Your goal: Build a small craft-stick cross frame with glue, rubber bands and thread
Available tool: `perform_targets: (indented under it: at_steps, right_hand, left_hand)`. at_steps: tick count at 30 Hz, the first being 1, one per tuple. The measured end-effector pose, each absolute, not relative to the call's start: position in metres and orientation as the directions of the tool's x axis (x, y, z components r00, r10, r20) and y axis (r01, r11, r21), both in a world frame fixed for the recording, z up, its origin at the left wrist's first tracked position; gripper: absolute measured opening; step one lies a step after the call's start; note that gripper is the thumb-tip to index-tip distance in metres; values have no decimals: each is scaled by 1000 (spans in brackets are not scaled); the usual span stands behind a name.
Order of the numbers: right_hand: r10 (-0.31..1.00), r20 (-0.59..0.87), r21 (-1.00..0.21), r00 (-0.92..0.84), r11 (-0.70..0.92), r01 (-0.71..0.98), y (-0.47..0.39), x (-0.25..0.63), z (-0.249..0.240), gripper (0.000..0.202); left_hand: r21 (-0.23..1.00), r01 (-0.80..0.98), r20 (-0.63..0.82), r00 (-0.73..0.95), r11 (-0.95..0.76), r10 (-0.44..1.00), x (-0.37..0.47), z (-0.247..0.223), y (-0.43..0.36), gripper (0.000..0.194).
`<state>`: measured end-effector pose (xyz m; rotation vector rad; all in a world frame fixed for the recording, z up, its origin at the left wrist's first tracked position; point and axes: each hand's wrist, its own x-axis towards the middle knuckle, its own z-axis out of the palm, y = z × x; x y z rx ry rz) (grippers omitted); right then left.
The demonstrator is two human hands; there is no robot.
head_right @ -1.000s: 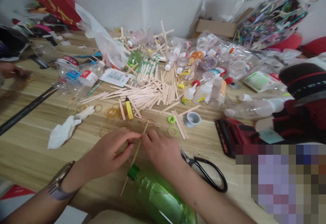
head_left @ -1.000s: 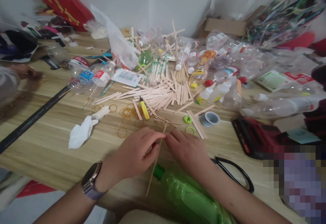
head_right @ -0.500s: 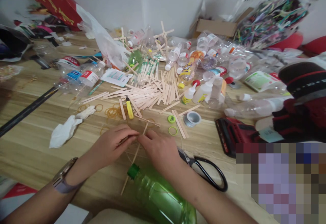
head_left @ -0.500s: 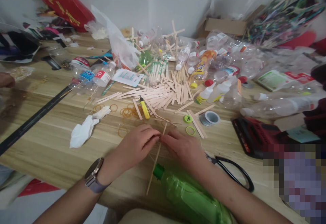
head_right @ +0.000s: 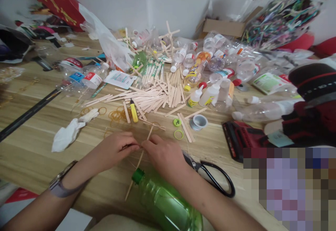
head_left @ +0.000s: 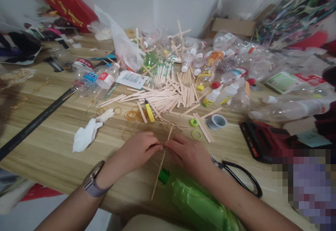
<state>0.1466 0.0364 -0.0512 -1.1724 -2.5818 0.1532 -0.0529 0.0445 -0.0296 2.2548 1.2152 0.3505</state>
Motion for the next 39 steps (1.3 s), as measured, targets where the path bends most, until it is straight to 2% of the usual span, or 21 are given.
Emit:
perform_targets:
  at_steps: [7,11,16,20,23,30,34,39]
  right_hand:
    - [741,217,-225,-635,671,707,37,147,-51,7]
    - [746,222,-234,-628,666,708,35,146,-50,10]
    - [761,222,-277,-610,649,709,33,146,-49,11]
    - [809,223,-346,-543,587,732,34,146,-49,19]
    - [833,206,-409,-513,550,728,34,147,-49,18]
    - [816,155,-588,-556,529,612,34,145,-45,12]
    - [820,127,-697,-557,474,539,36,145,-40,12]
    - [836,99,-769,-540,409,492,37,145,-38,15]
  left_hand:
    - [571,729,-99,518,-378,850,-52,-28,44,29]
    - [650,677,-47,490,-346,870,-53,-25,40,23]
    - [687,602,16,547,-407,837,-54,-20,34,23]
    - [702,568,36,574,-429,818,-55,-18,33,21]
    - [695,563,61,573,-447,817,-55,-18,34,20]
    - [660,566,154,543,-495,826,-48,-23,35,14]
    - [653,578,155,530,-489,834,-46,-24,36,14]
    - [644,565,183,540,-516,821,-46,-23,35,13]
